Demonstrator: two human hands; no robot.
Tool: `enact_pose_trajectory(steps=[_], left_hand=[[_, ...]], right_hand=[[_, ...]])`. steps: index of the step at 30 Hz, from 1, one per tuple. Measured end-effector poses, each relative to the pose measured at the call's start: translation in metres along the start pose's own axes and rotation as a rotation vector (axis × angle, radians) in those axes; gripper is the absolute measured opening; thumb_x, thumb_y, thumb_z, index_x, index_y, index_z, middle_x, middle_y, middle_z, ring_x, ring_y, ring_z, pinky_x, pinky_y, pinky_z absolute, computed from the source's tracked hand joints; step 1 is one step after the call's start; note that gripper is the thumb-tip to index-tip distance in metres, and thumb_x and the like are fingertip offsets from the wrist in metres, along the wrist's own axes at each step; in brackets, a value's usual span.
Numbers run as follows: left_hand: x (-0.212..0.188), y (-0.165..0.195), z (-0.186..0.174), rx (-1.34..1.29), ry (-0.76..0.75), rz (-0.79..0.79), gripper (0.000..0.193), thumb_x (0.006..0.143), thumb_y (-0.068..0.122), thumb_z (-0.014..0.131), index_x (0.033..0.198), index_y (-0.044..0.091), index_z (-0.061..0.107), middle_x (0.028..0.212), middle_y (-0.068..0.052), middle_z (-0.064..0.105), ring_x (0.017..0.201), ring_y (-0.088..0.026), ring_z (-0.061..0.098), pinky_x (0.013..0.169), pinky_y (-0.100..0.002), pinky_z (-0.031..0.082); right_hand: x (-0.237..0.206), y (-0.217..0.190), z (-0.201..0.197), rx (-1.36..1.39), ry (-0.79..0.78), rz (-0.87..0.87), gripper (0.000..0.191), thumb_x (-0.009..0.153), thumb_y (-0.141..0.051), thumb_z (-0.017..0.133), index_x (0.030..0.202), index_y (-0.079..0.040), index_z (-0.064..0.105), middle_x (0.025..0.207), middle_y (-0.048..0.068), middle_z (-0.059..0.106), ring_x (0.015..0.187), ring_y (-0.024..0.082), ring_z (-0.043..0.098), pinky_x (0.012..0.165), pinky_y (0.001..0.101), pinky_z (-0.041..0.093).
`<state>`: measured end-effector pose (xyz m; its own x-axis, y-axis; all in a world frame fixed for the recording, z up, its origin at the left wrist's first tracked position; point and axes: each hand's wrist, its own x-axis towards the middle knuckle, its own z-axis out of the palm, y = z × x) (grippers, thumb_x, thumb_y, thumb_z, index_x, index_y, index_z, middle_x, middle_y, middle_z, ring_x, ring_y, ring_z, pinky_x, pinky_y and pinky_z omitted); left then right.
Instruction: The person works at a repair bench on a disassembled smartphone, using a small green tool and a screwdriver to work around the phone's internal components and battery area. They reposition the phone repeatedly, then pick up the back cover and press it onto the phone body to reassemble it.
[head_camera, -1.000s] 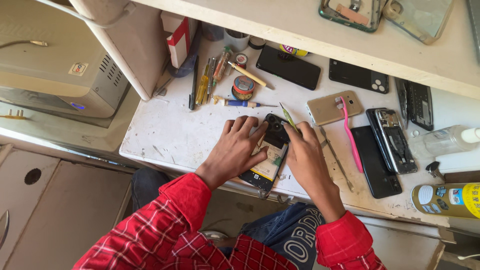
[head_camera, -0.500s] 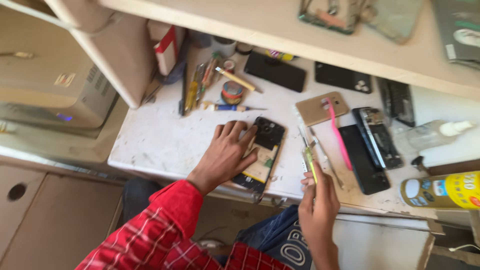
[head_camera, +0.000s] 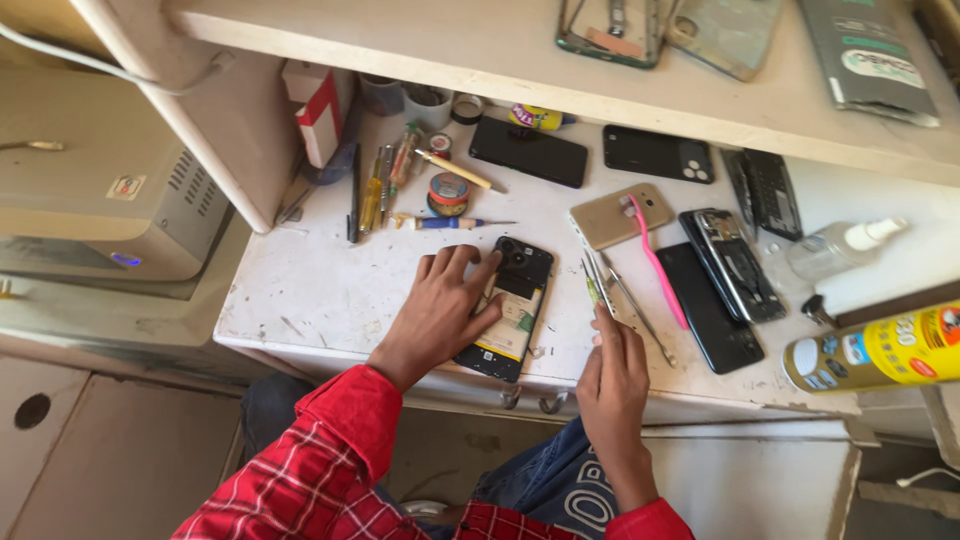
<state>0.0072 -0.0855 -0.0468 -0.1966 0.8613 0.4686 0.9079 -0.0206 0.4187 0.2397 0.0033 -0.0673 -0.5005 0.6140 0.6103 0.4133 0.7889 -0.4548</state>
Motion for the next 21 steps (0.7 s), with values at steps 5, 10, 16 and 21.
enact_pose_trajectory(steps=[5, 10, 16, 21], left_hand=[[-0.002, -0.002, 0.002, 0.006, -0.019, 0.003, 0.053, 0.094, 0.031, 0.064, 0.135, -0.001, 0.059, 0.12, -0.018, 0.058, 0.112, -0.035, 0.054, 0.096, -0.047, 0.041], [0.006, -0.003, 0.005, 0.013, 0.004, -0.006, 0.051, 0.092, 0.031, 0.065, 0.132, -0.001, 0.061, 0.117, -0.018, 0.058, 0.11, -0.034, 0.054, 0.095, -0.047, 0.042], [-0.002, -0.003, 0.007, -0.017, 0.083, -0.016, 0.04, 0.091, 0.024, 0.069, 0.123, -0.001, 0.065, 0.114, -0.017, 0.061, 0.108, -0.033, 0.056, 0.097, -0.046, 0.042], [-0.01, -0.005, 0.004, 0.115, 0.419, -0.07, 0.034, 0.087, 0.007, 0.065, 0.121, -0.001, 0.067, 0.107, -0.015, 0.064, 0.107, -0.028, 0.058, 0.102, -0.051, 0.039]], right_hand=[[-0.003, -0.003, 0.005, -0.044, 0.021, -0.003, 0.052, 0.088, 0.014, 0.054, 0.139, 0.005, 0.057, 0.113, 0.022, 0.063, 0.1, 0.032, 0.064, 0.085, 0.043, 0.054], [0.005, -0.004, 0.011, -0.106, 0.125, -0.074, 0.045, 0.087, 0.011, 0.057, 0.132, 0.005, 0.061, 0.11, 0.02, 0.065, 0.1, 0.035, 0.063, 0.085, 0.0446, 0.052], [0.003, -0.006, 0.012, -0.121, 0.107, -0.031, 0.043, 0.086, 0.009, 0.062, 0.129, 0.005, 0.066, 0.107, 0.017, 0.066, 0.095, 0.034, 0.062, 0.083, 0.0449, 0.051], [0.005, -0.004, 0.014, -0.115, 0.145, -0.043, 0.041, 0.086, 0.008, 0.063, 0.126, 0.003, 0.068, 0.11, 0.016, 0.066, 0.099, 0.034, 0.063, 0.086, 0.0452, 0.052]])
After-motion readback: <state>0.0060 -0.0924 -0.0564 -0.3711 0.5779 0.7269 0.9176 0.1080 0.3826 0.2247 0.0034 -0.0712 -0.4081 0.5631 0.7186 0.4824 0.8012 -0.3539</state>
